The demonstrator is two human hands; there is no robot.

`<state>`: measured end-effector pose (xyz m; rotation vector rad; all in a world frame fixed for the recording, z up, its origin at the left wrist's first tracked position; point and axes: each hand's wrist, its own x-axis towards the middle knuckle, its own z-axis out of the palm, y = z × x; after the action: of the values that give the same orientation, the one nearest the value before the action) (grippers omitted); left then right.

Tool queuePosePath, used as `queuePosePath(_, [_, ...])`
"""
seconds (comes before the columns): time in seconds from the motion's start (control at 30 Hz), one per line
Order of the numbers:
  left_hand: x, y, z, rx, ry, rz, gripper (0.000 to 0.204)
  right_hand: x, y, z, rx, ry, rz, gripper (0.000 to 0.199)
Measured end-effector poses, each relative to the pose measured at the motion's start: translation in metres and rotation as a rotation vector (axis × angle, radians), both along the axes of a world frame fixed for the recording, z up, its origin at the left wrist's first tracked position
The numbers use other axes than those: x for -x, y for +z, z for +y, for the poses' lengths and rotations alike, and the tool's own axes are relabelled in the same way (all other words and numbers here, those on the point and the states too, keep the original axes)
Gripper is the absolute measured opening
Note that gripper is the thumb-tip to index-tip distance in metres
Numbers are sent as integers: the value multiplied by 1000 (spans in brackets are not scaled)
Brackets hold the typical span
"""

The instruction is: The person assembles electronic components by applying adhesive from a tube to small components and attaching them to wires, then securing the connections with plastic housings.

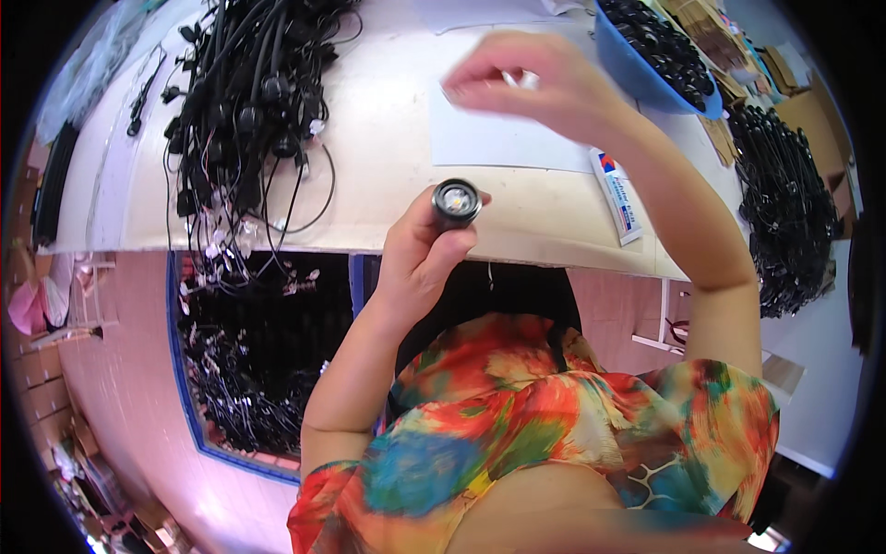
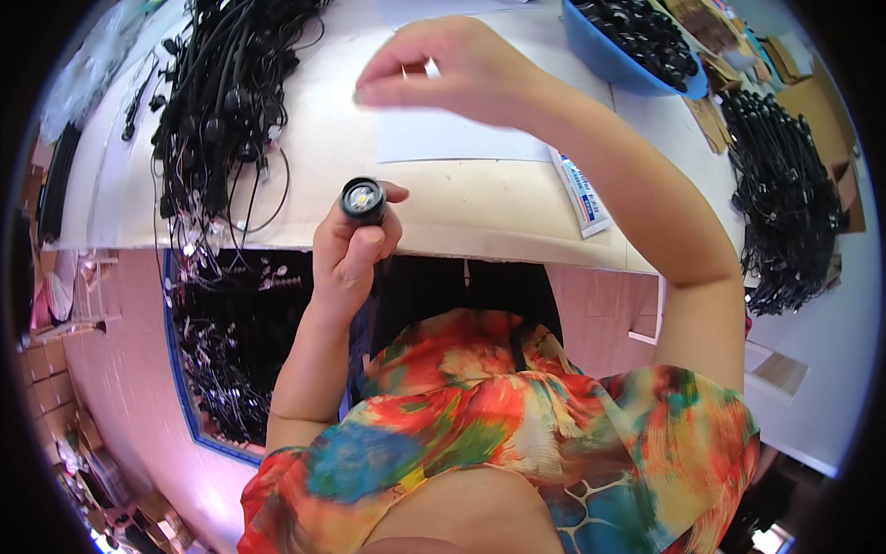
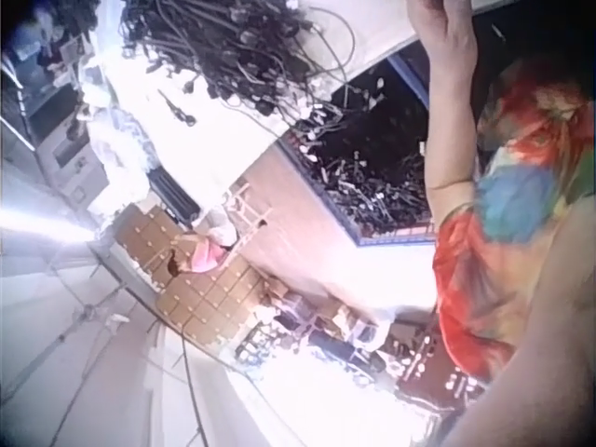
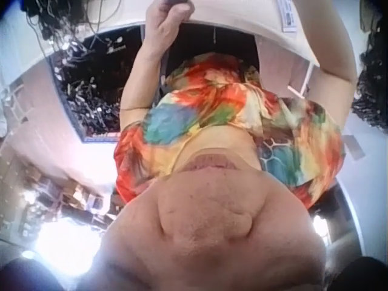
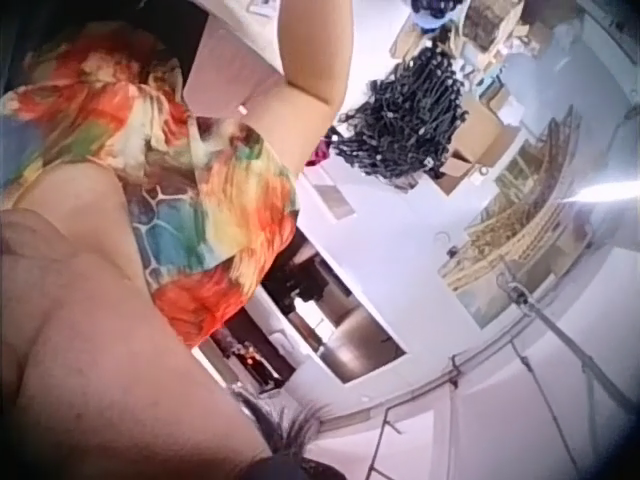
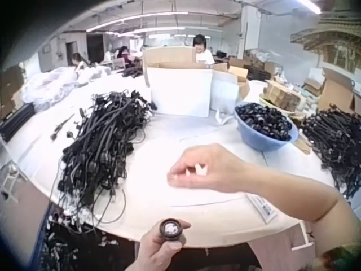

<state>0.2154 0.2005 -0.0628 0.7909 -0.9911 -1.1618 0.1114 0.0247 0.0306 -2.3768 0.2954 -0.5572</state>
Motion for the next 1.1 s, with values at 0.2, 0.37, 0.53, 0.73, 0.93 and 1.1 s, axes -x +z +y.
queuePosePath(0.2, [10, -2, -10, 47, -49, -4, 29, 36, 13, 34, 158, 219, -35, 18])
queuePosePath(0.37, [23, 11, -16, -18, -26, -173, 28, 54, 19, 37, 182, 171, -16, 20])
queuePosePath(0.53, [39, 11, -17, -38, 64, -209, 28, 71, 17, 21, 237, 206, 45, 25])
queuePosePath(0.73, [39, 16, -13, -34, -78, -66, 26, 144, 32, -122, 399, -671, 161, 22])
queuePosePath(0.93, [36, 17, -17, -64, -96, -57, 28, 151, 15, -164, 420, -885, 383, 24])
queuePosePath(1.1, [38, 18, -21, -80, -107, -53, 24, 158, 25, -177, 424, -934, 358, 23])
